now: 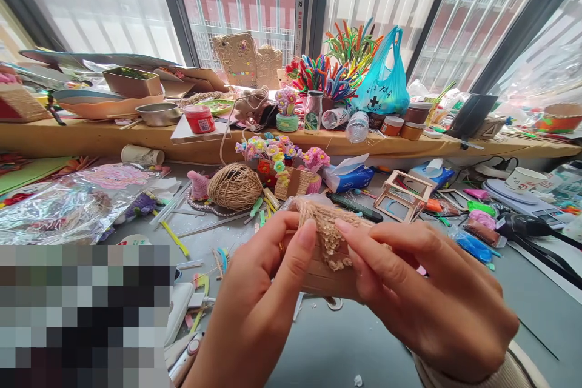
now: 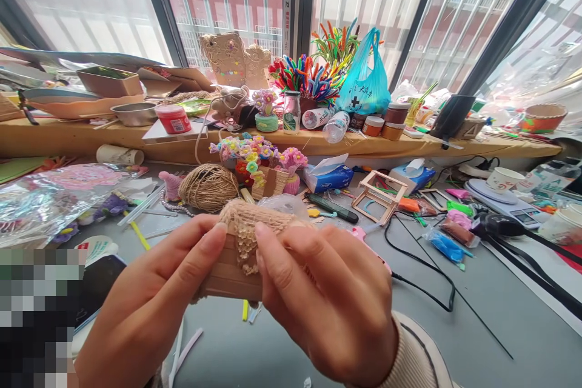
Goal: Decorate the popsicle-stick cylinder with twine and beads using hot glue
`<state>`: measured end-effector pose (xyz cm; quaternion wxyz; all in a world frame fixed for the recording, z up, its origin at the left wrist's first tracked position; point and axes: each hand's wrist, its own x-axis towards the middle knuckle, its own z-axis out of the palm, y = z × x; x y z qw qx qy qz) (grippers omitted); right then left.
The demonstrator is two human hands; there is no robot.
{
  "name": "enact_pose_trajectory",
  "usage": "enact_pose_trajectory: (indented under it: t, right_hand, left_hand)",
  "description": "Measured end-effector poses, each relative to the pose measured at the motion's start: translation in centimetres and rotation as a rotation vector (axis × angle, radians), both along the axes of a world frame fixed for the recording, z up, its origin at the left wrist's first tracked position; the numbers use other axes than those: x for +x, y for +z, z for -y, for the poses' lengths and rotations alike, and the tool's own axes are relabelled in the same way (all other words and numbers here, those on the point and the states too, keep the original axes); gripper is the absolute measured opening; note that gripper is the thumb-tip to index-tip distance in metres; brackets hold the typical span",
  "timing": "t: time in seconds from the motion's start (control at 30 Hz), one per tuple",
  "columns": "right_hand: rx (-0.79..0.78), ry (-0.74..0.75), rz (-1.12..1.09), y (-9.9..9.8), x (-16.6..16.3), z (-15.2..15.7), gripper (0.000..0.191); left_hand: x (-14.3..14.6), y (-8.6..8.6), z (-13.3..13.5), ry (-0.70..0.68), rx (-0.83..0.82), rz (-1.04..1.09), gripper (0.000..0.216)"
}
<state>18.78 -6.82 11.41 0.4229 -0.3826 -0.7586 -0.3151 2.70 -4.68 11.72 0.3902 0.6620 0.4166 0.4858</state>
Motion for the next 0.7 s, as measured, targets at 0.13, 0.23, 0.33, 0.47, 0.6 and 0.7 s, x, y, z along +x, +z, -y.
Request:
enact_pose_trajectory:
  t: [0.13,0.23,0.33,0.47,0.6,0.7]
  right_hand:
    - [0.044,-0.073,0.056,-0.1,-0.1,0.0,0.02]
    - [0.07,-0.092,0.068,-0.1,-0.2,0.0,0.019]
    - [0.02,-0.05,0.025,-0.2,-0.2,0.1,0.02]
    - [-0.129,0.065,-0.206,-0.3,0.0,0.2,0.021]
    - [-0.341,0.152,-0.368,0.1,0.5,0.1,0.013]
    - [-0.486,0.242,-0.399,0.5,0.8,0.0,0.009]
  left_hand:
    - [-0.1,0.0,0.2,0.028,0.005,-0.002,0.021]
    - [0.1,0.2,0.4,0.068,-0.076,0.013,0.022]
    - [0.2,0.3,0.6,0.046,-0.139,0.069,0.023]
    - [-0.1,0.3,0.2,-0.05,-0.194,0.148,0.022]
    - [-0.9,0.4,-0.9,-0.237,-0.277,0.076,0.024]
    - [-1.4,0.5,-1.6,-0.249,-0.327,0.025,0.026]
